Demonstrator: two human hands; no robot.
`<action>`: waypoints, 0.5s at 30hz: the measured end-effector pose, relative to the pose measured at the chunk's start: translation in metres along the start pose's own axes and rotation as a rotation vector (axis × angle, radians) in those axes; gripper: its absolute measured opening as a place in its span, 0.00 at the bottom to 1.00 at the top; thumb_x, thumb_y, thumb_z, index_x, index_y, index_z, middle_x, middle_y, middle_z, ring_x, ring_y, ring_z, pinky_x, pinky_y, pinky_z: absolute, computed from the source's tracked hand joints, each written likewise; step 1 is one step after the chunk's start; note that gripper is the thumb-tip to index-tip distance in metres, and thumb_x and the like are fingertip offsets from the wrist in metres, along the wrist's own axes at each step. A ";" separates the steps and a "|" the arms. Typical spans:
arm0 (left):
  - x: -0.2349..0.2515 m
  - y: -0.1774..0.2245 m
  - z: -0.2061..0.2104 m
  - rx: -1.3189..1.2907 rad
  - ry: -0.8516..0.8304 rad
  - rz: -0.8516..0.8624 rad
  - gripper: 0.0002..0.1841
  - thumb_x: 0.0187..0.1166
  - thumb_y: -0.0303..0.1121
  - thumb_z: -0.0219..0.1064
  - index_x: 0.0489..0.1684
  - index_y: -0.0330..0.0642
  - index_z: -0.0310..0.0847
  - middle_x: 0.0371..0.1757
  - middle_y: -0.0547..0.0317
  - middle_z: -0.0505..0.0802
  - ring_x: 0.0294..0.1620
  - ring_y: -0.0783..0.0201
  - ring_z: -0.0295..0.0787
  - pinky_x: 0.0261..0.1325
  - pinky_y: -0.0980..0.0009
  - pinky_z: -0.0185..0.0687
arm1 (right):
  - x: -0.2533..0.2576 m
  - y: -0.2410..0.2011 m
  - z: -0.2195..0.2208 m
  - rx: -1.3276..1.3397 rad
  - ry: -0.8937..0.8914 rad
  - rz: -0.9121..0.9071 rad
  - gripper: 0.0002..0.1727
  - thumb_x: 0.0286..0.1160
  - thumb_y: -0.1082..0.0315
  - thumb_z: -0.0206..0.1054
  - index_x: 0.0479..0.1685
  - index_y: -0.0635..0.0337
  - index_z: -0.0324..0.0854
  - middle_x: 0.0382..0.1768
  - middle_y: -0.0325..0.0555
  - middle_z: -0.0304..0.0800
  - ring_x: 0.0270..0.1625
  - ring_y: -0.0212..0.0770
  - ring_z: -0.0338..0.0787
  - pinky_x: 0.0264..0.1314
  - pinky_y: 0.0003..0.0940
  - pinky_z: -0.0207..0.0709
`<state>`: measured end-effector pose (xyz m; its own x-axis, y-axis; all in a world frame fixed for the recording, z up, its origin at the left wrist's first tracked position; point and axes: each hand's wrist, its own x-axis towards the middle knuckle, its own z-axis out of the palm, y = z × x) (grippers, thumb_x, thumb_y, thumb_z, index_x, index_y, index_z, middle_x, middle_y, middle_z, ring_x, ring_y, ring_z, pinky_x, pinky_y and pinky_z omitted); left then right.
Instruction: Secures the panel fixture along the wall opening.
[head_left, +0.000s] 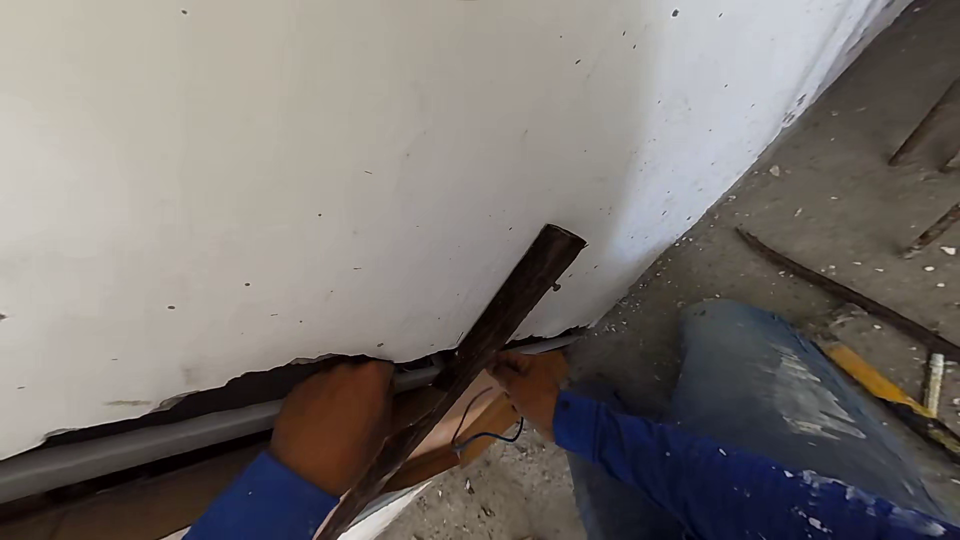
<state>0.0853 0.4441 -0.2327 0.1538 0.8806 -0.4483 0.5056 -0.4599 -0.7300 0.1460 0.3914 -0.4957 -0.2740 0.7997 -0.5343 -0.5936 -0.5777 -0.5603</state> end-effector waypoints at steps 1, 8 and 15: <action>-0.001 0.002 0.003 0.000 0.055 -0.012 0.15 0.84 0.44 0.62 0.30 0.51 0.89 0.28 0.52 0.92 0.33 0.46 0.93 0.32 0.45 0.86 | 0.001 0.001 0.000 0.043 0.020 0.025 0.12 0.87 0.59 0.66 0.55 0.56 0.88 0.32 0.41 0.83 0.26 0.33 0.76 0.30 0.30 0.74; -0.006 0.010 0.036 -0.017 0.573 -0.008 0.24 0.82 0.48 0.62 0.16 0.42 0.84 0.20 0.50 0.89 0.31 0.45 0.93 0.38 0.46 0.87 | -0.003 0.000 0.001 0.247 0.061 0.189 0.11 0.87 0.59 0.65 0.47 0.58 0.85 0.20 0.36 0.69 0.16 0.31 0.67 0.17 0.26 0.65; -0.006 0.019 0.049 0.046 0.741 -0.045 0.29 0.85 0.51 0.56 0.11 0.42 0.80 0.19 0.51 0.89 0.29 0.47 0.90 0.48 0.45 0.81 | -0.003 -0.006 0.014 0.273 -0.030 0.183 0.10 0.88 0.59 0.64 0.49 0.56 0.82 0.20 0.35 0.67 0.16 0.30 0.66 0.17 0.24 0.65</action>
<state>0.0525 0.4249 -0.2687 0.6742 0.7376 0.0365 0.4917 -0.4114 -0.7674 0.1394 0.3953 -0.4816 -0.4147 0.6937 -0.5889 -0.7126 -0.6500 -0.2639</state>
